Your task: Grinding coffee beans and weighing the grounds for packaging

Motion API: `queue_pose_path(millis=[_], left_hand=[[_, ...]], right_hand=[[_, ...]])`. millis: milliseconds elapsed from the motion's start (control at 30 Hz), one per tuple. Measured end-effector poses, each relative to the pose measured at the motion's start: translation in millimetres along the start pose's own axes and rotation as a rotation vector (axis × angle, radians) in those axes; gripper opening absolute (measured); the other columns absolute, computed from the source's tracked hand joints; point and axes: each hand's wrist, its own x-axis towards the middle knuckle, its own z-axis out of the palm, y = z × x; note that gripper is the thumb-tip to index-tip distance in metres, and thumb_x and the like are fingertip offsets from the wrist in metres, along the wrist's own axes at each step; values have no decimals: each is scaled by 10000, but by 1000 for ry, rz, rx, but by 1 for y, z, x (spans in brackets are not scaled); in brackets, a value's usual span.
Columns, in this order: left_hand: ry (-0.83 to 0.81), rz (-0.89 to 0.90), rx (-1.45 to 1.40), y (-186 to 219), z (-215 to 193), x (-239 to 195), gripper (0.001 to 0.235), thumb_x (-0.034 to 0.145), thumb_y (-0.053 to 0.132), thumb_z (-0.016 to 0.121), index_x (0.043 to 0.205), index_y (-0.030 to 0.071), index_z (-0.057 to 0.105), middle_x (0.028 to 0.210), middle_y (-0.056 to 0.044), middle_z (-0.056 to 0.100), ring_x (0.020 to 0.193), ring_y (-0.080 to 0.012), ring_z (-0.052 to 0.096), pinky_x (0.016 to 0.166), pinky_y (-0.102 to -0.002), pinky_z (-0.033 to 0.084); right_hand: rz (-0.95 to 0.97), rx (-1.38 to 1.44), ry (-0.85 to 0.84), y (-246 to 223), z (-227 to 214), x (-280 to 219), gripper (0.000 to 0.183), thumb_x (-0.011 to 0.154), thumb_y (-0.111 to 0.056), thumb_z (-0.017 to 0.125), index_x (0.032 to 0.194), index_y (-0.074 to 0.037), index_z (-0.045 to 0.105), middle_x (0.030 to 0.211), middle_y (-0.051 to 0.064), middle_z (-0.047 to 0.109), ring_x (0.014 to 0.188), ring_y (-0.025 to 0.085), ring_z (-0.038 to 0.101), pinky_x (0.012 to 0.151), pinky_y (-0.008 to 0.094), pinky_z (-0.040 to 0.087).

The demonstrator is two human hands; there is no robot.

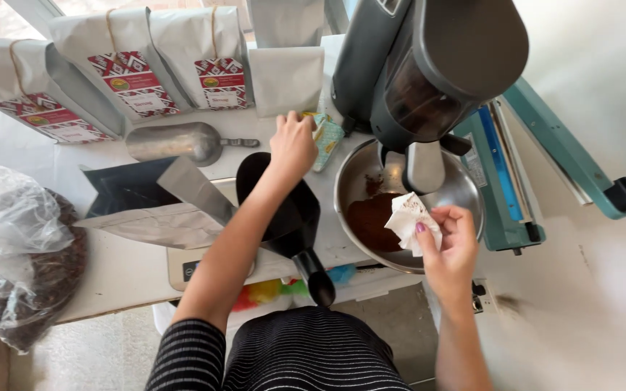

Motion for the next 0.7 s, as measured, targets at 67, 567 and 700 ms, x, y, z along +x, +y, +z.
queue_pose_path(millis=[67,567,700], left_hand=[[-31,-49,56,-7,24,23,214,744,84,773,937,153,711,1032,-54,542,1061,-311,544,684,-470,625],[-122,124,296,1,23,56,113,808,265,826,896,311,771,1167,-10,449,1145,-299,399,880,-474,412],[-180,112,318,-3,29,61,131,769,203,827,828,296,756,1129,-32,468,1126,-323,420,839,-515,408]], right_hand=[[10,43,38,10,-8,-6,300,946,-36,702,1192,-5,532,948,162,651,829,183,650,747,326,563],[81,117,67,31,-32,-12,302,932,-59,714,1177,-24,540,913,152,644,808,151,654,735,304,566],[70,115,55,32,-32,-10,297,933,-64,717,1168,-17,542,917,156,646,812,159,655,739,311,568]])
